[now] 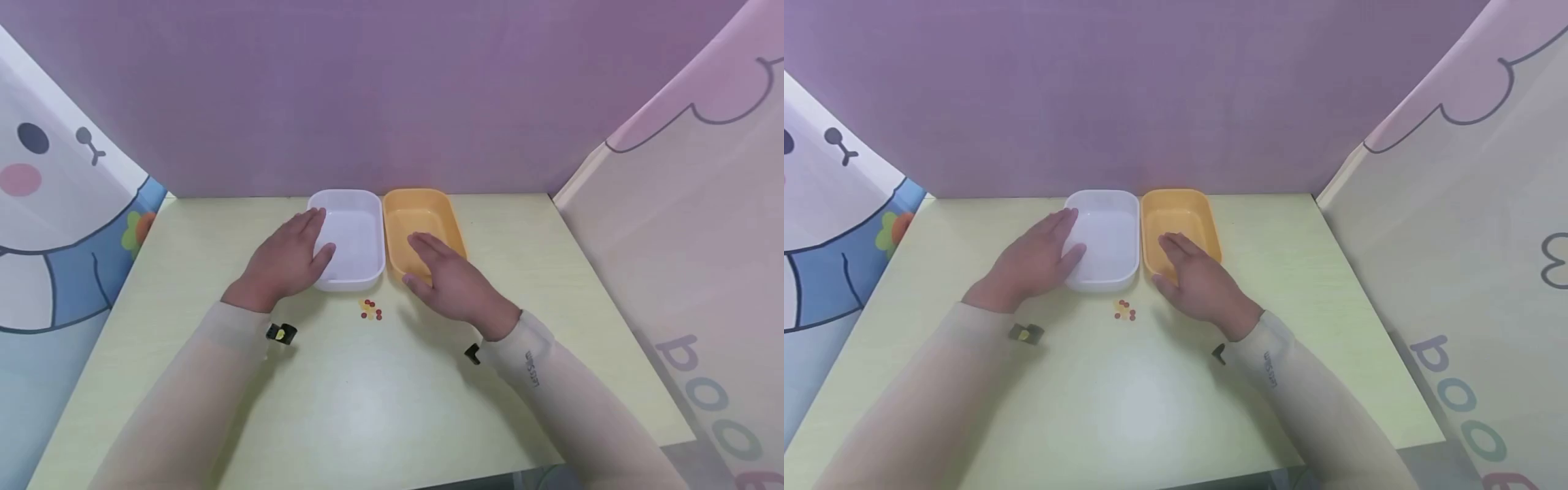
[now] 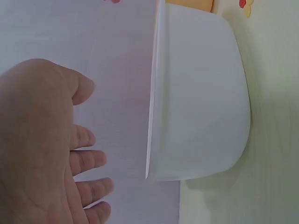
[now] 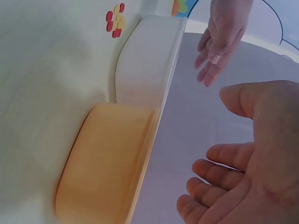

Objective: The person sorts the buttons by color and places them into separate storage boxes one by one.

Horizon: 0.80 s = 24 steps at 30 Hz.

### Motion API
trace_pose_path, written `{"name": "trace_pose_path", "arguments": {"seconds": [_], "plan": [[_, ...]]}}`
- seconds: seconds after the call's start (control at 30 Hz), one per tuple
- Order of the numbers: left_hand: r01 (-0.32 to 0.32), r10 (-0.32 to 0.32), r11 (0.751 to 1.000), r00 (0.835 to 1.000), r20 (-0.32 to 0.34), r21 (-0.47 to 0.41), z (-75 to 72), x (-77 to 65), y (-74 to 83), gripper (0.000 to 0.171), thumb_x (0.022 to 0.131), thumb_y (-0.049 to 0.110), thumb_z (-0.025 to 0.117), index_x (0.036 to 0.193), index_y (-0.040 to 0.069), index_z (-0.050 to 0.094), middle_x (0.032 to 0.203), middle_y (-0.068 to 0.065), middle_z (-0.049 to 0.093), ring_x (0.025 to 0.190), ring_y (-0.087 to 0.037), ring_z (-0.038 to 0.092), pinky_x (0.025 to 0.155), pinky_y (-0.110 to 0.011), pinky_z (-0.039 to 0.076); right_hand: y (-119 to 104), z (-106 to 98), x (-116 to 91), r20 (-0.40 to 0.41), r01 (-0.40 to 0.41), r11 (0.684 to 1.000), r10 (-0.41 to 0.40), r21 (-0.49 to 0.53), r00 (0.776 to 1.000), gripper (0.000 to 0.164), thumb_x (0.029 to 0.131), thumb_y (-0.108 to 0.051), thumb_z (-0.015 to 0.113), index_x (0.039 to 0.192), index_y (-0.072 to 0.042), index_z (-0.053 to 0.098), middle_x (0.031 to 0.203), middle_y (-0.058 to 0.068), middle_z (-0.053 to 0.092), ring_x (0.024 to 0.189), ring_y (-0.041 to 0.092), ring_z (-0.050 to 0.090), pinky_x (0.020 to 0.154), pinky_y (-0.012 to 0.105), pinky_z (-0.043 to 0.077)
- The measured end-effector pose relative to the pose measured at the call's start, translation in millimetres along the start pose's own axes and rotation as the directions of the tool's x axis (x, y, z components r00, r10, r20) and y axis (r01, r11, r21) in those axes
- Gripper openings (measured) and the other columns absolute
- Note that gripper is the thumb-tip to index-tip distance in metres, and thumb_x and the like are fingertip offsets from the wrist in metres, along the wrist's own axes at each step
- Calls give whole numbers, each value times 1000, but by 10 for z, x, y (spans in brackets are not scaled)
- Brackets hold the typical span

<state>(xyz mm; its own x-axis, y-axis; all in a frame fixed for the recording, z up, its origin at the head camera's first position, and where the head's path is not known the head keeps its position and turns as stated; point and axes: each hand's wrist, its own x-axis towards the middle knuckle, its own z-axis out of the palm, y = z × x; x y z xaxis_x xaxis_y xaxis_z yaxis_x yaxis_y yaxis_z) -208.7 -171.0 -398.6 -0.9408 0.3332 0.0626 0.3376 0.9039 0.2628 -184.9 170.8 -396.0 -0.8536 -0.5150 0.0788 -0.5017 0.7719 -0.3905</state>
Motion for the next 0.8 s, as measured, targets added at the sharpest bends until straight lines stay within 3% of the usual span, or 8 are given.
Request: {"name": "trace_pose_path", "arguments": {"seconds": [0.2, 0.43, 0.63, 0.8], "plan": [[36, -37, 998, 999, -2, -44, -4, -30, -3, 77, 118, 45, 41, 179, 3, 20, 182, -23, 33, 166, -46, 38, 131, -65, 39, 12, 24, -14, -84, 30, 998, -25, 50, 996, 73, 111, -43, 67, 172, -8, 44, 172, 14, 49, 157, 35, 54, 125, 55, 50], [115, -115, 989, 993, 1, -92, 31, 2, -109, 79, 116, 48, 42, 180, 7, 20, 179, -24, 37, 159, -49, 46, 122, -70, 46, -3, 53, -29, -135, 50, 994, -36, 96, 990, 70, 109, -38, 73, 168, -8, 51, 159, 13, 60, 137, 34, 68, 111, 52, 60], [191, -192, 951, 981, 18, -242, 80, 10, -211, 80, 114, 45, 42, 179, 3, 23, 174, -29, 43, 160, -48, 46, 126, -69, 42, -19, 58, -66, -126, 46, 984, -24, 173, 992, 64, 109, -33, 74, 164, -6, 56, 149, 13, 66, 118, 34, 75, 98, 48, 66], [223, -234, 932, 972, -6, -286, 107, 18, -270, 77, 113, 42, 45, 177, 2, 30, 165, -26, 55, 154, -45, 52, 122, -68, 46, -36, 77, -76, -96, 28, 973, -6, 231, 995, 55, 108, -29, 75, 156, -5, 65, 140, 11, 73, 113, 25, 74, 92, 42, 67]]}}
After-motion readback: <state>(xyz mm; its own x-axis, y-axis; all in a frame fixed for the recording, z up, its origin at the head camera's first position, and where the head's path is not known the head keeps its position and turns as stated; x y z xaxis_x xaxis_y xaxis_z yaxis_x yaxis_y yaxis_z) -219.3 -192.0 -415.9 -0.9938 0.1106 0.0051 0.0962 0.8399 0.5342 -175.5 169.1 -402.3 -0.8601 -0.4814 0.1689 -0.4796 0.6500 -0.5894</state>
